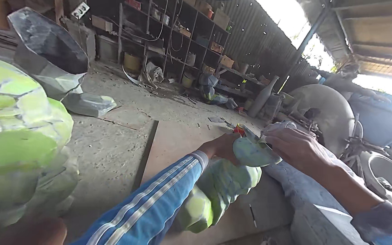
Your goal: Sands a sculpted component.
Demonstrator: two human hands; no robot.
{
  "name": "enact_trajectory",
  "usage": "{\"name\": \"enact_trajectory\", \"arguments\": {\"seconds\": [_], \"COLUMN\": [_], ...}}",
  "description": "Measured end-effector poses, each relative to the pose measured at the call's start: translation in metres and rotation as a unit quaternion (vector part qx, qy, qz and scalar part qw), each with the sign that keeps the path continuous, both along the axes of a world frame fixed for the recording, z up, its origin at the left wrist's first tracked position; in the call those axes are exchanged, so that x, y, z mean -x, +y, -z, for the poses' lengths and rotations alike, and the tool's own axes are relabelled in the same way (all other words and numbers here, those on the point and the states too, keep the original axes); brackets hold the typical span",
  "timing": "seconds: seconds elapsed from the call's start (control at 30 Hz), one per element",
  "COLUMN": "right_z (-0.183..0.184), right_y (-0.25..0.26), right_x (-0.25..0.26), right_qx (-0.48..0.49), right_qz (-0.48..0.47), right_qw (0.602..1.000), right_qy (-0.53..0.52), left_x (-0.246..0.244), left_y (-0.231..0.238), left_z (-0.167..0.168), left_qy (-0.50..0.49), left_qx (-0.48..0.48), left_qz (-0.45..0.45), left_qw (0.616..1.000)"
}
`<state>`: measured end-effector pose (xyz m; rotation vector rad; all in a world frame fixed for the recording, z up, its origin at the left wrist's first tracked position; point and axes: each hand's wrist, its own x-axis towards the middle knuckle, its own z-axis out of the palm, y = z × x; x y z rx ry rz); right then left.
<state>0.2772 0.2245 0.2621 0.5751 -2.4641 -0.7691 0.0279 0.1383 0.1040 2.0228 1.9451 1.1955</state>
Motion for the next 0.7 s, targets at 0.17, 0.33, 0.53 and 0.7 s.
{"name": "enact_trajectory", "arguments": {"seconds": [0.17,0.33,0.53,0.7], "right_z": [0.023,0.034,0.039,0.030], "right_y": [0.014,0.010,0.004,0.020], "right_x": [0.003,0.002,-0.007,-0.020], "right_qx": [-0.054,-0.090,-0.121,-0.117], "right_qz": [0.008,0.048,0.120,0.093], "right_qw": [0.999,0.995,0.985,0.989], "right_qy": [0.003,-0.002,0.016,0.014], "left_x": [-0.004,-0.002,-0.003,-0.002], "left_y": [-0.003,-0.002,0.000,-0.001], "left_z": [-0.004,0.002,0.002,0.001], "left_qy": [-0.015,-0.030,-0.042,-0.033], "left_qx": [0.012,-0.020,-0.016,-0.015], "left_qz": [0.003,0.036,0.052,0.048], "left_qw": [1.000,0.999,0.998,0.998]}}
